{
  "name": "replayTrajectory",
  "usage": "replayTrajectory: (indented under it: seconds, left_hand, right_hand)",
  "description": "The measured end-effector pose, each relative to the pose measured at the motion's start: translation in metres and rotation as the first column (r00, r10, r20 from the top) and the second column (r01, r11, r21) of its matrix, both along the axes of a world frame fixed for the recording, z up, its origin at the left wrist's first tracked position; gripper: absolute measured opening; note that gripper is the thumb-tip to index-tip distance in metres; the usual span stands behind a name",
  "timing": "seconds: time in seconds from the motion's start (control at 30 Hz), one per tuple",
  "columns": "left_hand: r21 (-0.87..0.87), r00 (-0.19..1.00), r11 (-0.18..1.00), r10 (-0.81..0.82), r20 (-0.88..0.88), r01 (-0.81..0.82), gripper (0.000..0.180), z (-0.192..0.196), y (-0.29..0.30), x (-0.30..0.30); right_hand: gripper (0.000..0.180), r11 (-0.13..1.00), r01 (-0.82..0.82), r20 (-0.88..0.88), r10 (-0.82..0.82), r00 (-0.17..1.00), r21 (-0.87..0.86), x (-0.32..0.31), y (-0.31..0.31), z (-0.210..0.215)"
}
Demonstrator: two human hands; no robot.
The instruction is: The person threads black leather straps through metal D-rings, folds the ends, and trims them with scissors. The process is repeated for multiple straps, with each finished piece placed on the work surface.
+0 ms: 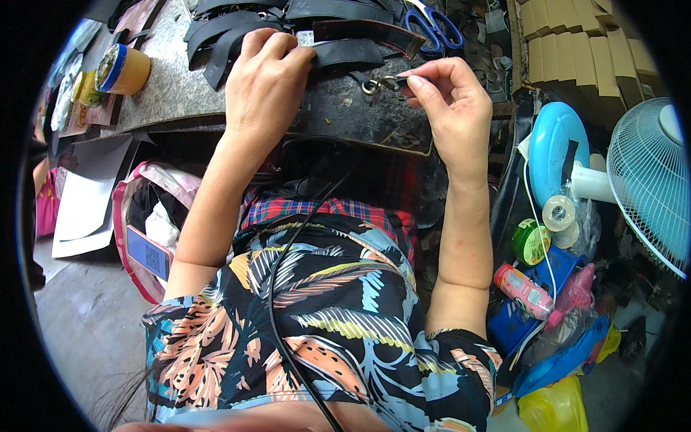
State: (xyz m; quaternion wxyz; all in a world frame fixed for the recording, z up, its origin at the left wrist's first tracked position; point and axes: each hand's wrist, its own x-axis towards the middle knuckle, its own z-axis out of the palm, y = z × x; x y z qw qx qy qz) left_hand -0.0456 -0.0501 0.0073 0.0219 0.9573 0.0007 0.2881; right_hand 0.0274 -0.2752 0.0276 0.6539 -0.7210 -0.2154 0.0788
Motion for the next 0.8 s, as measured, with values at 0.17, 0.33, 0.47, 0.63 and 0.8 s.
replayTrajectory:
  seconds: [0.17, 0.33, 0.47, 0.63, 0.8]
  left_hand:
    - [-0.226, 0.974, 0.95, -0.197, 0.108, 0.217, 0.025, 0.012, -0.008, -0.009]
    - [-0.602, 0.85, 0.682, -0.526, -0.01, 0.415, 0.02, 0.012, -0.016, -0.008]
    - [-0.812, 0.831, 0.503, -0.554, -0.041, 0.296, 0.015, 0.011, -0.008, -0.017]
    - [-0.98, 0.782, -0.149, -0.624, -0.009, -0.131, 0.018, 0.016, -0.002, -0.024]
    - [-0.923, 0.844, 0.376, -0.464, -0.269, -0.088, 0.018, 0.013, 0.001, -0.031]
  right_hand:
    - [0.006, 0.995, -0.1, 0.068, 0.1, 0.993, 0.007, -0.001, 0.017, 0.014]
    - [0.007, 0.962, -0.141, 0.089, 0.124, 0.988, 0.234, 0.005, 0.022, 0.019]
    - [0.009, 0.953, -0.064, -0.028, 0.075, 0.997, 0.296, 0.01, 0.016, 0.012]
    - [0.008, 0.949, 0.004, -0.207, 0.065, 0.976, 0.316, 0.005, 0.011, -0.006]
    - [0.011, 0.998, -0.006, -0.147, 0.015, 0.989, 0.06, 0.007, 0.004, -0.018]
